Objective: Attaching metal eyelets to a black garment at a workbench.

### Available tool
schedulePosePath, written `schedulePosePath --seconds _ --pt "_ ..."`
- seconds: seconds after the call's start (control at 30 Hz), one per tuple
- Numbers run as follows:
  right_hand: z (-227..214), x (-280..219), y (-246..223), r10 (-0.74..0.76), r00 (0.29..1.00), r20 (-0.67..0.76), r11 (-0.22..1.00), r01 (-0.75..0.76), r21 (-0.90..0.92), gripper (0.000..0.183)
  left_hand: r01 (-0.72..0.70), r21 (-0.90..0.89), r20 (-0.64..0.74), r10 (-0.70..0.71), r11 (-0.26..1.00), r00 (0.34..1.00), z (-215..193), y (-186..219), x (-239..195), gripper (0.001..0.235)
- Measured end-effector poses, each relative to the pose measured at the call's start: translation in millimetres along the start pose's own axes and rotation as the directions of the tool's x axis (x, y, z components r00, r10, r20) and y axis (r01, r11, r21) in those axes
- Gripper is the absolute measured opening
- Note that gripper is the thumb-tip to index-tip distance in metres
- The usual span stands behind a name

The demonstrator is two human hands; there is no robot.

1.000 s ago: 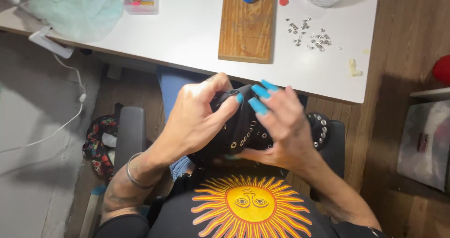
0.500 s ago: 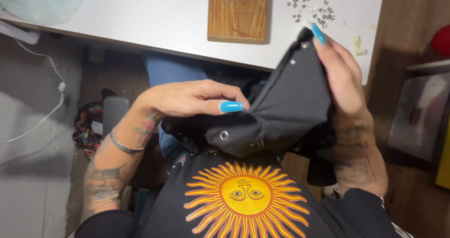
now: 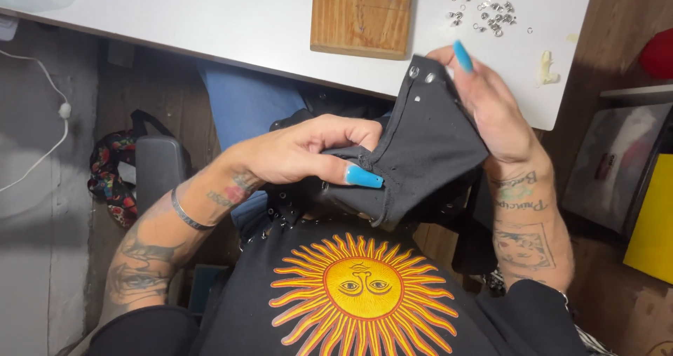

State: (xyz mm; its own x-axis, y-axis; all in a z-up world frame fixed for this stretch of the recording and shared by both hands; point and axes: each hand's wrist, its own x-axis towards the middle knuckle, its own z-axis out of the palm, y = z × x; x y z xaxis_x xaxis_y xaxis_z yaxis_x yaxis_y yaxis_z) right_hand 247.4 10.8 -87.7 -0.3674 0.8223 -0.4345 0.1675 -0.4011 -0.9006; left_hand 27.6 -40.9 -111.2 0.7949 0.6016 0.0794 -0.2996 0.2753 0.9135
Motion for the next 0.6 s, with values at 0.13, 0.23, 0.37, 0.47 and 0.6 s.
schedulePosePath --seconds 0.13,0.23,0.37,0.47,0.6 --pt "-12.3 8.1 3.3 -0.112 0.927 0.357 0.993 0.119 0.003 0.045 0.021 -0.053 -0.075 -0.025 0.998 0.997 -3.6 -1.8 1.0 0.017" --pt "-18.2 8.3 5.4 -0.168 0.949 0.266 0.98 0.19 -0.062 0.021 0.042 -0.087 -0.074 -0.049 0.995 0.996 -5.3 -5.4 2.1 0.022" --pt "-21.0 4.1 -7.0 -0.229 0.969 0.087 0.963 0.239 -0.128 0.017 0.046 -0.262 -0.04 -0.059 0.964 0.997 -2.4 -7.7 4.6 0.028" --pt "-15.8 -0.5 -19.8 -0.261 0.965 0.01 0.945 0.258 -0.202 0.015 0.04 -0.173 -0.102 -0.059 0.984 0.993 -4.0 -8.7 6.2 0.039" --pt "-14.0 -2.8 -22.9 -0.285 0.958 0.013 0.943 0.283 -0.175 0.012 0.047 -0.148 -0.117 -0.065 0.988 0.991 0.3 -2.8 8.8 0.028"
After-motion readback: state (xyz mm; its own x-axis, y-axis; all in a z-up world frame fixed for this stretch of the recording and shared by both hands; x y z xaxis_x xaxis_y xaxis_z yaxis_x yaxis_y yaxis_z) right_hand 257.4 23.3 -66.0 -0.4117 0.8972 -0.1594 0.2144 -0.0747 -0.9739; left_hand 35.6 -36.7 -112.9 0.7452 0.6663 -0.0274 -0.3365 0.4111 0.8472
